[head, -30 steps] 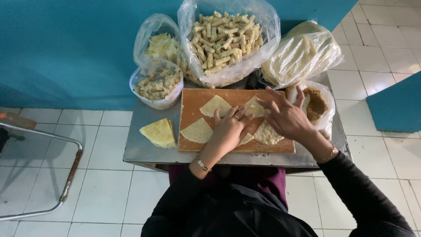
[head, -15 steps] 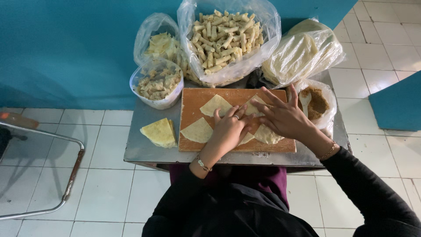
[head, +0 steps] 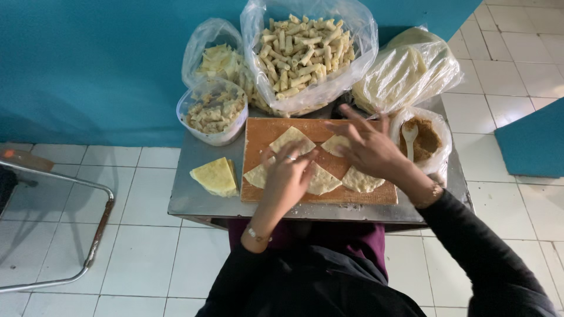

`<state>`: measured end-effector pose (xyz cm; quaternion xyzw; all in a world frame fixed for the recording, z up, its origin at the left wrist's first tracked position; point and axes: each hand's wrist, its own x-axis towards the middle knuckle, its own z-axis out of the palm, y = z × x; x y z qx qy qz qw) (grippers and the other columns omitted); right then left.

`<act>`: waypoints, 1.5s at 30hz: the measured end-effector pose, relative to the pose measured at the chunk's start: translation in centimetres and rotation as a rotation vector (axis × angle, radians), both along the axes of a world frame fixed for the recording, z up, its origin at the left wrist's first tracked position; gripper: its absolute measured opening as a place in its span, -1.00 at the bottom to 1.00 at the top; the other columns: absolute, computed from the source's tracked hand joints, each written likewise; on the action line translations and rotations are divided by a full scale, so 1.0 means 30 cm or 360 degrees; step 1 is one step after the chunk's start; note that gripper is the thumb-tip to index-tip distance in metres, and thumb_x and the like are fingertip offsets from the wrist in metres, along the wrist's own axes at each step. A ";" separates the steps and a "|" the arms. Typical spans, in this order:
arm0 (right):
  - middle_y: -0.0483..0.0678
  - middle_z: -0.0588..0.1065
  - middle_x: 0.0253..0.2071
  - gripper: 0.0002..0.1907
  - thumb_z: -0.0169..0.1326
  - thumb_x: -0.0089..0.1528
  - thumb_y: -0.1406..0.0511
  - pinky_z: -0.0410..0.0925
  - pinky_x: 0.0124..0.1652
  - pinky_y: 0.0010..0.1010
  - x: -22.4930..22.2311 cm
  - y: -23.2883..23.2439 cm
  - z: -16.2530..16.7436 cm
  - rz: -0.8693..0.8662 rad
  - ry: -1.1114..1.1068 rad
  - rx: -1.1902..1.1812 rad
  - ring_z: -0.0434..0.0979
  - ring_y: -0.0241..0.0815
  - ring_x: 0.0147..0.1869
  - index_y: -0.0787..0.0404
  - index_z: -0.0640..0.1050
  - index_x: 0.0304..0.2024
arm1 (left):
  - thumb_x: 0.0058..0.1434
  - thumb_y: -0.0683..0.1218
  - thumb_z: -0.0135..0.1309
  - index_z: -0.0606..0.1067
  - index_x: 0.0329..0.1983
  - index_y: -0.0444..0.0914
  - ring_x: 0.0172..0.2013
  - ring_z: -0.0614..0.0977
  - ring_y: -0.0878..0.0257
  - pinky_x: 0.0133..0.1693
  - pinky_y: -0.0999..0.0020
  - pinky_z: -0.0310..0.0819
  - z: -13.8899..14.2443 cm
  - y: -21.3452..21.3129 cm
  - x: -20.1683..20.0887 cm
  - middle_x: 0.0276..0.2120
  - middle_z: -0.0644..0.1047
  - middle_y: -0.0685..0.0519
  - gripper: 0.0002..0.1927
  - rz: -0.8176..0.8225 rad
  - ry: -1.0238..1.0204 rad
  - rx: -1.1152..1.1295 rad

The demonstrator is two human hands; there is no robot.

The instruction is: The person folds triangular pastry wrappers and arranges them on a board, then spoons filling from a container onto the wrappers and pinches the wrappers closed to form filled pastries. They work through the wrappers one at a time on a small metal table.

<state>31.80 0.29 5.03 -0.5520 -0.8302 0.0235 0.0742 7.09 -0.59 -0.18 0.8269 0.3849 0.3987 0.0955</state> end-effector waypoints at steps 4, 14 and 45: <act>0.16 0.25 0.48 -0.51 -0.05 0.36 0.14 -0.11 0.38 0.26 -0.102 0.066 -0.021 0.0382 0.0320 0.0040 0.00 0.18 0.56 0.20 0.30 0.28 | 0.30 -0.03 0.14 0.66 -0.05 -0.14 0.18 0.53 0.04 0.25 -0.26 0.00 0.035 -0.008 -0.082 0.10 0.58 -0.04 -0.78 0.0288 0.0001 -0.0099; 0.00 0.37 0.38 -0.52 -0.03 0.26 0.41 -0.02 0.41 0.07 -0.125 0.118 -0.021 0.0432 0.0533 0.0060 0.14 0.10 0.57 0.38 0.17 0.19 | 0.20 -0.07 0.15 0.62 -0.06 -0.23 0.10 0.52 0.01 0.14 -0.27 0.08 -0.016 0.139 -0.039 0.05 0.58 -0.06 -0.73 0.0424 0.0159 0.0037; -0.10 0.37 0.33 -0.40 -0.05 0.25 0.35 -0.16 0.33 0.30 -0.195 0.147 -0.096 0.0262 0.0468 -0.0191 0.00 -0.11 0.65 0.22 0.19 0.35 | 0.18 0.01 0.23 0.65 -0.26 -0.18 0.26 0.45 0.05 0.18 -0.35 0.00 0.007 0.074 -0.048 0.10 0.58 0.00 -0.82 0.0397 0.0430 -0.0227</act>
